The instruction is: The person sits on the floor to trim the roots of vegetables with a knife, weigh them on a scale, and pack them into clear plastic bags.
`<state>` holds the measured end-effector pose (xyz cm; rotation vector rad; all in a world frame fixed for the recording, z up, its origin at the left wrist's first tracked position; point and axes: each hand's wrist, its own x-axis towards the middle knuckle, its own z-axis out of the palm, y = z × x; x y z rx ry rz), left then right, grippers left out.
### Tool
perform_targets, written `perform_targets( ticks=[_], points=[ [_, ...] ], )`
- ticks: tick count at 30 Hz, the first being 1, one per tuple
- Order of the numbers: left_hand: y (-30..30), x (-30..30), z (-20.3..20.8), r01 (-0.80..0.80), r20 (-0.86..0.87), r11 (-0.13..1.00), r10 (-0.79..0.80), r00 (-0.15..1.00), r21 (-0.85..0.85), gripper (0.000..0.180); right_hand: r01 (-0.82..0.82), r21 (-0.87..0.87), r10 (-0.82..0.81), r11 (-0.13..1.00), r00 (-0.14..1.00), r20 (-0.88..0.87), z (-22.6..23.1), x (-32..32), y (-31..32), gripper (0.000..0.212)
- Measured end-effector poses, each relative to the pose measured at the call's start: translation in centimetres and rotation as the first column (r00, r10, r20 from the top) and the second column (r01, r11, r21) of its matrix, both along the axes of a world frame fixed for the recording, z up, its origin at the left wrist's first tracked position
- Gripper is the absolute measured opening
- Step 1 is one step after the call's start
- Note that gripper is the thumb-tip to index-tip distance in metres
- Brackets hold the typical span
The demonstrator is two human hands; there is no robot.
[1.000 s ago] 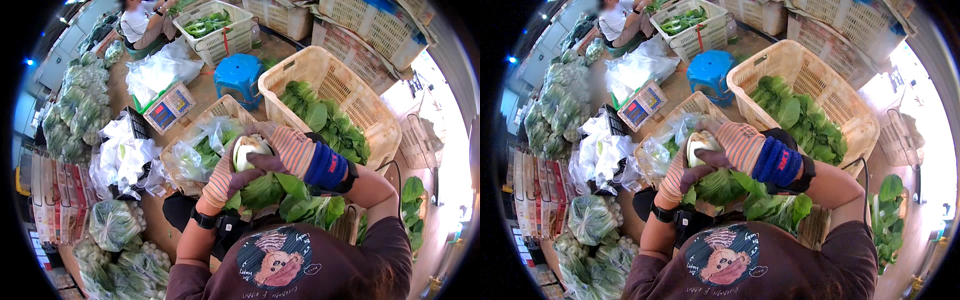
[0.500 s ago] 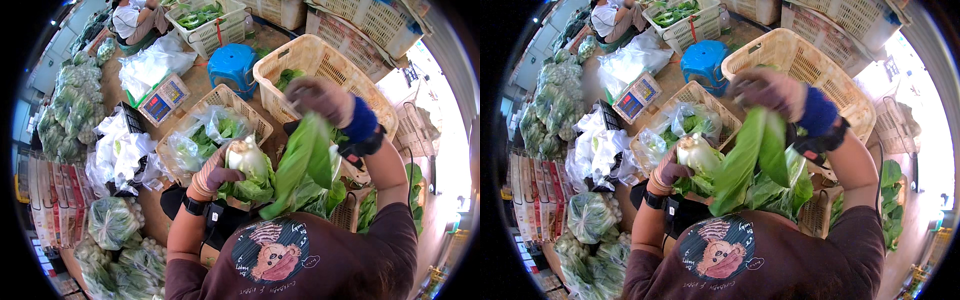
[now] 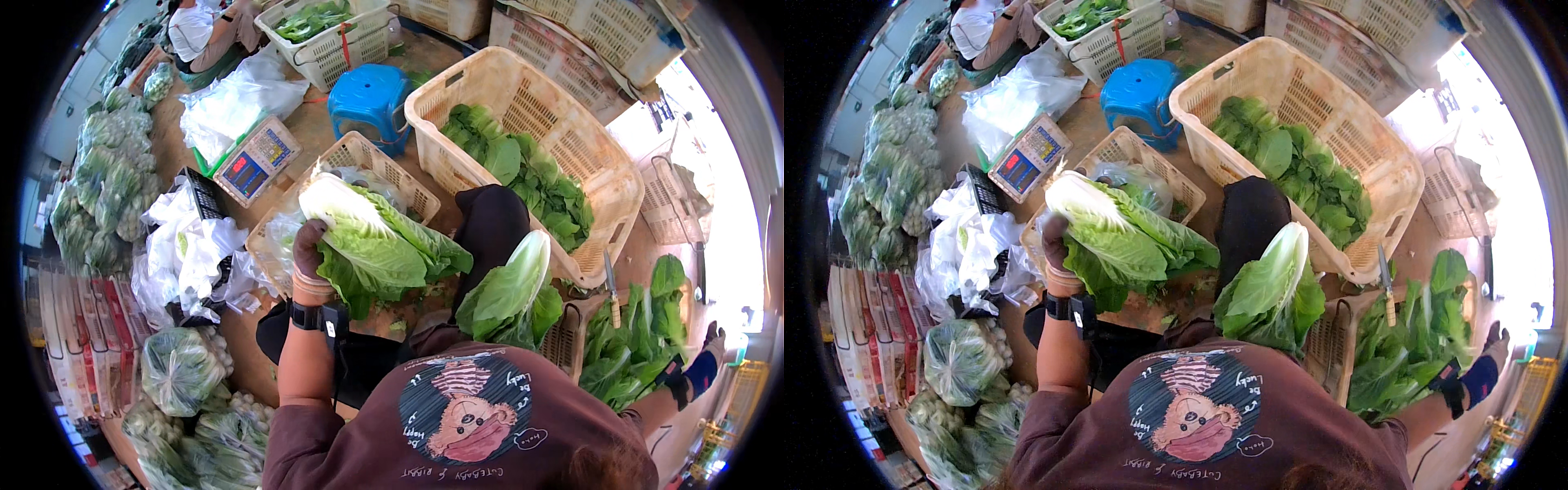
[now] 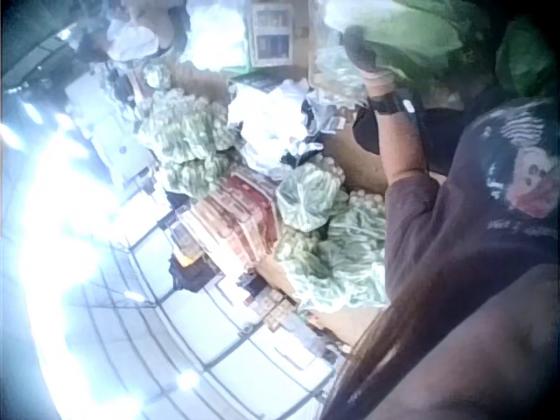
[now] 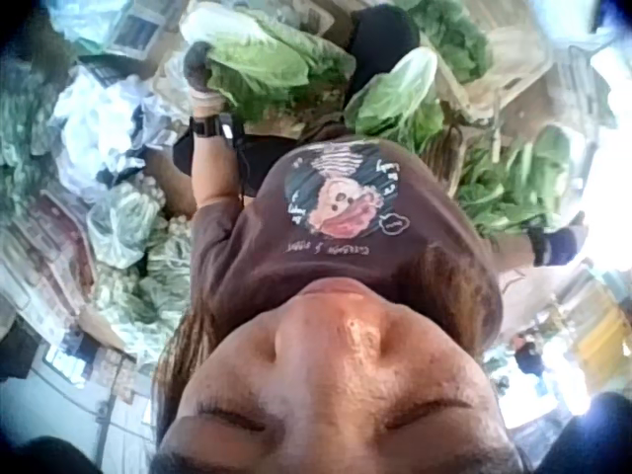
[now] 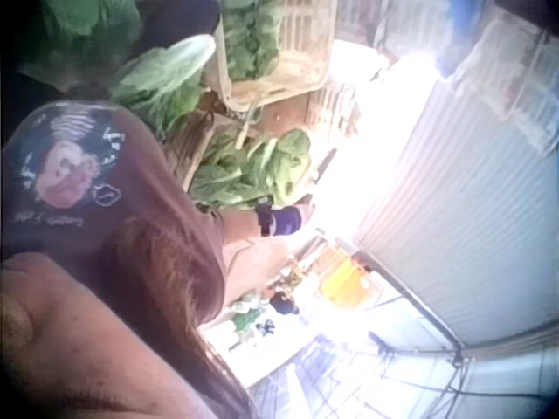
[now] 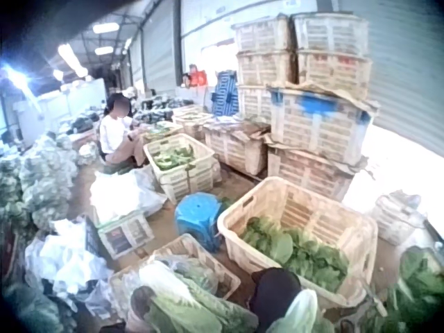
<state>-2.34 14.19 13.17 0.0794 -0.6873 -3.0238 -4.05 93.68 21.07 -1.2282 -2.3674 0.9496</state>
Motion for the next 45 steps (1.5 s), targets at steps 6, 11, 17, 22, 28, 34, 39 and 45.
perform_targets(
  ticks=[6, 11, 17, 22, 28, 34, 39, 45],
  points=[
    [1.4, -1.0, 0.2, 0.037, 0.0, 0.998, -0.037, 0.999, -0.047, 0.059, -0.627, -0.467, 0.226, 0.624, 0.717, -0.66, -1.6, -8.4, -29.8, 0.035],
    [3.6, -0.3, 1.7, 0.02, 0.062, 1.0, -0.02, 0.998, 0.012, 0.056, -0.984, 0.136, 0.936, -0.111, -0.15, -0.318, -0.9, -6.9, -50.1, 0.071],
    [5.1, 0.0, 3.1, -0.139, 0.0, 0.947, 0.145, 0.989, -0.288, 0.055, -0.945, 0.283, 0.829, -0.163, -0.287, -0.481, -1.9, -5.4, -59.1, 0.054],
    [5.4, 0.3, 2.9, -0.15, 0.048, 0.948, 0.17, 0.984, -0.28, 0.052, -0.914, 0.376, 0.837, -0.154, -0.323, -0.442, -2.8, -5.6, -59.7, 0.028],
    [6.0, 0.0, 1.7, -0.084, 0.02, 0.987, 0.088, 0.996, -0.137, 0.044, -0.919, 0.327, 0.712, -0.221, -0.381, -0.59, -4.0, -6.7, -58.7, 0.02],
    [4.8, -0.8, 1.5, -0.042, 0.162, 0.977, 0.007, 0.987, 0.21, 0.048, -0.899, 0.421, 0.713, -0.123, -0.375, -0.592, -2.7, -5.9, -56.3, 0.021],
    [-0.8, 1.2, 1.6, -0.248, -0.013, 0.958, 0.252, 0.968, 0.147, 0.059, -0.677, 0.013, 0.644, -0.736, -0.705, -0.296, -0.7, -6.9, -54.3, 0.019],
    [-2.4, 1.9, 0.0, -0.318, -0.29, 0.943, 0.332, 0.898, 0.095, 0.068, -0.688, -0.168, 0.706, -0.706, -0.7, -0.103, -1.5, -7.8, -53.8, 0.05]
  ],
)
